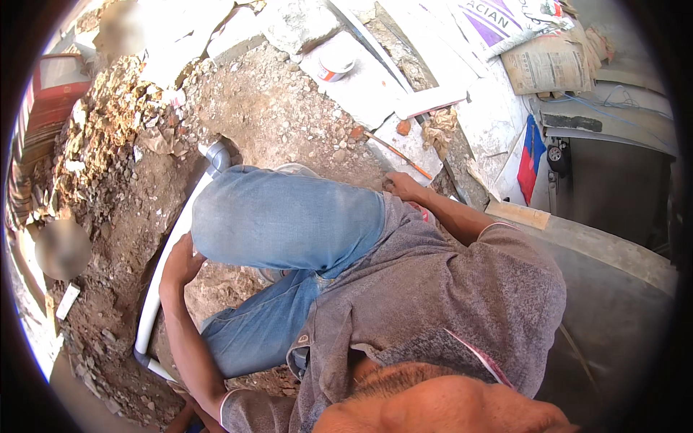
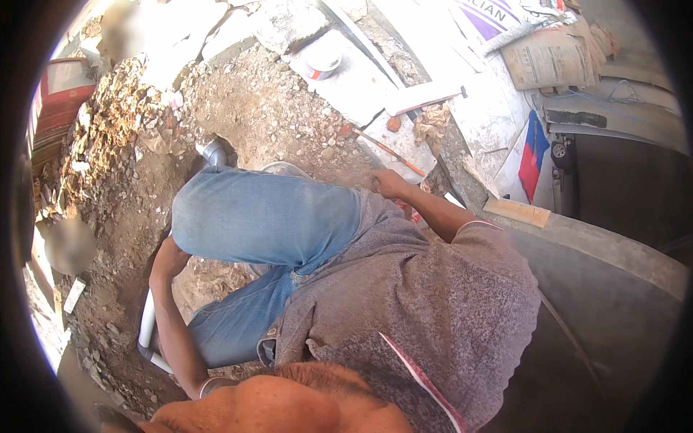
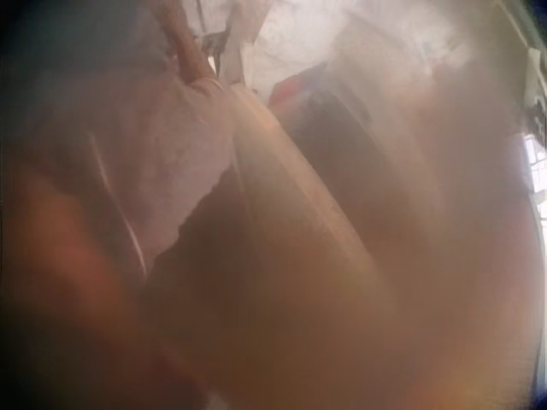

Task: The person joins PVC pipe sections by applying adhesive to an elbow joint and a pipe end, then fits them together and places the assembly into a dirt trench.

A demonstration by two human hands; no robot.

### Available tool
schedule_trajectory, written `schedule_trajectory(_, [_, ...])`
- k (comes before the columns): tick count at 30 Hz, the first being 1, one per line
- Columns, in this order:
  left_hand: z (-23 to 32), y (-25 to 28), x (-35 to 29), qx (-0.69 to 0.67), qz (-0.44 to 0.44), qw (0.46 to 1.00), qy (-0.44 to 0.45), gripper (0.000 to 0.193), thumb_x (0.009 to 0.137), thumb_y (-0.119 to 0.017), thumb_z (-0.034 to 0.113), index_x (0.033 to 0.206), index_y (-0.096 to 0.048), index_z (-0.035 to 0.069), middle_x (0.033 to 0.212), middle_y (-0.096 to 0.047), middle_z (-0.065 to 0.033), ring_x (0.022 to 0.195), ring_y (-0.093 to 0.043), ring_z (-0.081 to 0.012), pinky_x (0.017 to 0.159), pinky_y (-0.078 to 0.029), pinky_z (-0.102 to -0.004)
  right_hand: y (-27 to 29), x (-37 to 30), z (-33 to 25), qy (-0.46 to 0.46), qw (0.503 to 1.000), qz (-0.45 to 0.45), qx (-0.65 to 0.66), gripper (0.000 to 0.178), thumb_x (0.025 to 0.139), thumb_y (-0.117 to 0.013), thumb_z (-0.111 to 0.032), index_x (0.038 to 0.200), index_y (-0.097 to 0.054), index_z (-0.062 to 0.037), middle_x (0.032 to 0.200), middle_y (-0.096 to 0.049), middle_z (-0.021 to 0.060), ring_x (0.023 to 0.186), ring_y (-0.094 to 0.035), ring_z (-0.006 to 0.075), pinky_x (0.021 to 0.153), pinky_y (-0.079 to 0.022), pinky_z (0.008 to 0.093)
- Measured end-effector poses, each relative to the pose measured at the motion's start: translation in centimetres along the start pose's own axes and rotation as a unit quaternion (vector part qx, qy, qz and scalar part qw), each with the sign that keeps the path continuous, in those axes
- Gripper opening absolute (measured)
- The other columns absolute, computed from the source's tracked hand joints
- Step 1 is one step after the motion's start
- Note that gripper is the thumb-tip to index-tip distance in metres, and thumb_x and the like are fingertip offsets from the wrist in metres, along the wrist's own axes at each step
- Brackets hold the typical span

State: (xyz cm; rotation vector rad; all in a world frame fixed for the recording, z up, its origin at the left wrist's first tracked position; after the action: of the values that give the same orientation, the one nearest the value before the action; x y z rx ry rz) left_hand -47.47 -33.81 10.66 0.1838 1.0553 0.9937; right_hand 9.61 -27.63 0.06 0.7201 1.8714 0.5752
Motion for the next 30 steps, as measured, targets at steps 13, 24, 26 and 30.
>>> schedule_trajectory(13, [-8.5,4.1,-1.5,0.043,0.064,0.989,0.128,0.046,0.084,-0.059,0.037,0.119,-0.056,0.007,0.114,-0.060,-0.0169,0.107,-0.057,-0.0340,0.089,-0.046,-0.0448,13.5,9.4,-37.5,0.306,0.907,0.080,0.279,0.033,0.093,-0.048,-0.015,0.119,-0.051,0.0054,0.109,-0.058,0.0141,0.090,-0.058,0.0169,0.083,-0.048,0.0313])
schedule_trajectory(24, [-9.6,4.8,0.0,0.024,0.195,0.973,0.119,0.045,0.080,-0.065,0.036,0.119,-0.058,0.014,0.105,-0.064,-0.0158,0.102,-0.059,-0.0329,0.086,-0.046,-0.0438,2.7,5.8,-61.4,0.690,0.694,-0.048,-0.202,0.034,0.091,-0.055,-0.019,0.121,-0.052,-0.0042,0.100,-0.063,0.0164,0.089,-0.061,0.0229,0.079,-0.048,0.0329])
schedule_trajectory(26, [-10.1,5.5,-0.8,0.013,0.205,0.970,0.129,0.046,0.079,-0.065,0.037,0.119,-0.058,0.015,0.106,-0.064,-0.0154,0.102,-0.058,-0.0336,0.087,-0.046,-0.0443,2.3,7.6,-60.5,0.704,0.626,-0.053,-0.331,0.033,0.089,-0.055,-0.018,0.118,-0.051,-0.0036,0.094,-0.063,0.0201,0.079,-0.061,0.0293,0.072,-0.048,0.0362])
schedule_trajectory(30, [-14.7,1.9,-2.0,-0.034,0.194,0.968,0.159,0.049,0.080,-0.064,0.041,0.120,-0.056,0.013,0.113,-0.061,-0.0170,0.107,-0.056,-0.0347,0.089,-0.044,-0.0442,1.2,5.9,-60.3,0.636,0.707,-0.173,-0.255,0.034,0.089,-0.056,-0.018,0.118,-0.051,-0.0019,0.087,-0.065,0.0171,0.074,-0.063,0.0274,0.067,-0.048,0.0351])
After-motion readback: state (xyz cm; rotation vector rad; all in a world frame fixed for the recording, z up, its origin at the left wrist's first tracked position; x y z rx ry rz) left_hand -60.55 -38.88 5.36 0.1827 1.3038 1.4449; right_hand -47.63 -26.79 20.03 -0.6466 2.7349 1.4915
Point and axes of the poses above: each hand's wrist, its own x-axis towards the middle knuckle, its own y-axis out of the back of the hand, z = x × y, the point moved 2 cm from there along x, towards the middle knuckle
